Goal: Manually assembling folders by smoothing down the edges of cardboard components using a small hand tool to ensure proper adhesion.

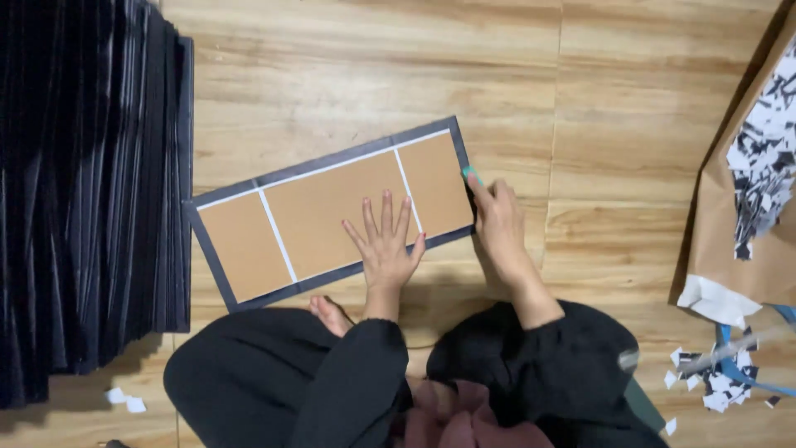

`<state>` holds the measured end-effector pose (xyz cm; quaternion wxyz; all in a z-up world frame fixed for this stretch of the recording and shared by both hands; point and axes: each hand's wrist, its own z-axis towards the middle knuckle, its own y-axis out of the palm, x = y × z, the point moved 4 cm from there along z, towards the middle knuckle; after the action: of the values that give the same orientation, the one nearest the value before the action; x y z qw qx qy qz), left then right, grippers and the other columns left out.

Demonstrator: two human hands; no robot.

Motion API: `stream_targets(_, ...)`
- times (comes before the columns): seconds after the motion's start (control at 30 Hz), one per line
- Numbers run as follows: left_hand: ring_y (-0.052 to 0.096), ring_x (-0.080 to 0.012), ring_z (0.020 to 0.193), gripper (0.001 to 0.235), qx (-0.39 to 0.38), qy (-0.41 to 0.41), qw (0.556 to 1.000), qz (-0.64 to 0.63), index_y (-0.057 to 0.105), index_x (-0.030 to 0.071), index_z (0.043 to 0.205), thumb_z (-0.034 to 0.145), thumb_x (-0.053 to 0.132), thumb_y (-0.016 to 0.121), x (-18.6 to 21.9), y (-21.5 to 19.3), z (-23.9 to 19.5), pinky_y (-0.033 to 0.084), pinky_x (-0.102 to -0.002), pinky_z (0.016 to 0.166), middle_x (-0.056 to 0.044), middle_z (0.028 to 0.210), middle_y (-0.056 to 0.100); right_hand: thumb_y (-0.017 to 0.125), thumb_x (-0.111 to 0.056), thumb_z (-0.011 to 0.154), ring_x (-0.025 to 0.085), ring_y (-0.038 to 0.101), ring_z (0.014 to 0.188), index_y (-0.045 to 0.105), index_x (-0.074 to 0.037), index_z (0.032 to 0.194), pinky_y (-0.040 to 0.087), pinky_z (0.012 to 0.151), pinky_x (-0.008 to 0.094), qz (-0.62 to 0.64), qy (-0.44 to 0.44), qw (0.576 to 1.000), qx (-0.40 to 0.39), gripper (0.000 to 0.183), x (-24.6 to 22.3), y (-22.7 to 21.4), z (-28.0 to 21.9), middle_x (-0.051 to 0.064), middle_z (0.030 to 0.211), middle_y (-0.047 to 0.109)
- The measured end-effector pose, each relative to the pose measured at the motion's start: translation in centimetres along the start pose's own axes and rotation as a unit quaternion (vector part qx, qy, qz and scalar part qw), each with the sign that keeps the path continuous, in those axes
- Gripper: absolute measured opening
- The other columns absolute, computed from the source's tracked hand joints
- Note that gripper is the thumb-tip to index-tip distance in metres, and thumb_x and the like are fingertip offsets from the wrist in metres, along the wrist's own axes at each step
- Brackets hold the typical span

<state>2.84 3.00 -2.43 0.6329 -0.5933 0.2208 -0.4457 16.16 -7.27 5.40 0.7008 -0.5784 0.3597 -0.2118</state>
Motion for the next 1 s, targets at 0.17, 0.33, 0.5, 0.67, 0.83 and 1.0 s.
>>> stream_targets(0.17,0.018,-0.0351,0.134,0.065,0.007,-0.001,1.000,0.008,0.032,0.031,0.136,0.076,0.049,0.044,0.1,-0.1,0.0,0.009,-0.068,0.100,0.000,0.146,0.024,0.054,-0.011,0.085,0.026,0.049,0.075,0.058,-0.020,0.116,0.047,0.060,0.037,-0.010,-0.025,0.999,0.043,0.032,0.8,2.7,2.7,0.006,0.076,0.040)
stream_targets(0.33,0.019,-0.0358,0.134,0.065,0.019,0.001,1.000,0.011,0.035,0.030,0.135,0.074,0.050,0.046,-0.2,0.0,0.0,0.009,-0.069,0.100,-0.001,0.146,0.025,0.056,-0.011,0.083,0.023,0.050,0.075,0.057,-0.023,0.116,0.048,0.061,0.034,-0.035,-0.028,0.999,0.030,0.035,0.5,2.7,2.2,0.003,0.077,0.040)
stream_targets(0.5,0.021,-0.0352,0.134,0.064,0.026,-0.009,1.000,-0.001,0.035,0.031,0.134,0.074,0.049,0.047,0.0,0.1,-0.2,0.011,-0.069,0.100,-0.001,0.146,0.026,0.052,-0.011,0.085,0.026,0.048,0.072,0.058,-0.020,0.116,0.046,0.060,0.037,-0.034,-0.043,0.996,0.070,0.032,1.0,3.4,1.7,0.006,0.075,0.038)
stream_targets(0.67,0.024,-0.0344,0.133,0.062,0.046,0.001,0.999,-0.002,0.038,0.029,0.133,0.074,0.047,0.045,0.0,-0.8,0.0,0.012,-0.067,0.101,-0.001,0.144,0.031,0.055,-0.009,0.083,0.028,0.049,0.072,0.060,-0.018,0.113,0.046,0.061,0.039,-0.022,-0.027,0.998,0.054,0.032,0.1,2.3,1.5,0.008,0.076,0.040)
stream_targets(0.83,0.026,-0.0339,0.132,0.066,0.048,-0.017,0.999,0.003,0.038,0.031,0.133,0.070,0.047,0.050,0.2,-0.5,0.0,0.014,-0.067,0.101,0.000,0.144,0.031,0.052,-0.008,0.085,0.030,0.048,0.071,0.060,-0.019,0.115,0.045,0.060,0.039,-0.015,-0.022,0.999,0.046,0.033,0.8,3.3,1.9,0.008,0.075,0.039)
stream_targets(1.0,0.026,-0.0340,0.132,0.068,0.065,-0.007,0.998,0.006,0.041,0.030,0.131,0.067,0.046,0.056,0.2,-1.1,0.2,0.015,-0.066,0.101,-0.001,0.144,0.032,0.061,-0.005,0.078,0.030,0.052,0.071,0.061,-0.017,0.114,0.046,0.060,0.040,0.019,-0.080,0.990,0.112,0.037,0.4,4.3,8.9,0.008,0.076,0.043)
